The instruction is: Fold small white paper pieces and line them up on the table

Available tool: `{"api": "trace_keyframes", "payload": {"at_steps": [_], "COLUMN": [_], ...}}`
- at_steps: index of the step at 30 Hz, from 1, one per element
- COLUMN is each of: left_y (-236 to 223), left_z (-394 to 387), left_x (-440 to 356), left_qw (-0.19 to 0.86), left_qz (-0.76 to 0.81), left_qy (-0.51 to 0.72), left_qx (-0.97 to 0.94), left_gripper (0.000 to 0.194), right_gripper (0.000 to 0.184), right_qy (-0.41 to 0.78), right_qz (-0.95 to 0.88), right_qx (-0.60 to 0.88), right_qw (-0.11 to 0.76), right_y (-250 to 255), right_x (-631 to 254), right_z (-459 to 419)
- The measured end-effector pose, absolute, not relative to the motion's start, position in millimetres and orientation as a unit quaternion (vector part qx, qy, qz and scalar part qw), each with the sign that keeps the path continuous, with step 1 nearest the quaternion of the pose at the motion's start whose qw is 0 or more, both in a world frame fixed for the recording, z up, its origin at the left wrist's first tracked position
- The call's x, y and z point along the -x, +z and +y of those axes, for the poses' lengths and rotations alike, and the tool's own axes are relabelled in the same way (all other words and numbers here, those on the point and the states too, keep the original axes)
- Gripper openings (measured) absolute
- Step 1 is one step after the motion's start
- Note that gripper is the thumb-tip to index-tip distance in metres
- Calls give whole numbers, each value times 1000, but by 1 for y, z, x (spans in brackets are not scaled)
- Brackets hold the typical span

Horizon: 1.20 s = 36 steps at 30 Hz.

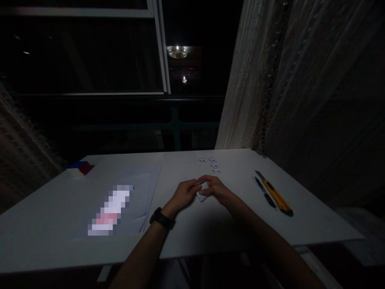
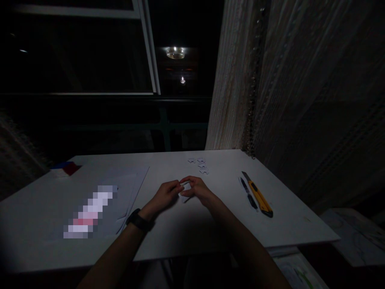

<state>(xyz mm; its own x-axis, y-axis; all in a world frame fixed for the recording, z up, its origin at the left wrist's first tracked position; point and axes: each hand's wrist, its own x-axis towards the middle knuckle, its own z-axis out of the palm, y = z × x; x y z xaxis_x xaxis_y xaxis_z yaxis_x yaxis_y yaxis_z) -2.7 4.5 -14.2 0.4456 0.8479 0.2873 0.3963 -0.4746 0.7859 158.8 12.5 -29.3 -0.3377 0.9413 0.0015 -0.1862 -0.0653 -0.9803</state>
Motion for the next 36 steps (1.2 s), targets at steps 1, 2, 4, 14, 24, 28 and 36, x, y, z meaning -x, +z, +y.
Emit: {"api": "trace_keyframes", "payload": {"at_steps": [1,2,4,14,24,28,36], "left_y": [-14,-15,-16,-17,-19,-19,-19], "left_z": [5,5,6,3,7,7,4], "left_x": [3,3,3,1,4,5,3], "left_qw": [328,332,340,351,280,271,285], "left_qz": [394,392,390,389,423,446,423], "left_qy": [345,344,342,359,370,378,375], "left_qx": [-786,-786,-784,-772,-778,-765,-774], "left_gripper": [27,26,26,28,21,23,30], "right_gripper": [44,45,45,44,45,45,43], "right_qy": [638,642,641,615,598,605,586], "right_qz": [-514,-511,-510,-514,-518,-513,-486], "right_qx": [366,367,370,391,392,383,424], "right_qw": [442,438,438,451,470,473,490], "right_y": [-30,-32,-33,-33,-33,-29,-31], "right_x": [-159,-159,-159,-158,-150,-149,-150], "right_z": [13,14,14,15,12,10,12]}}
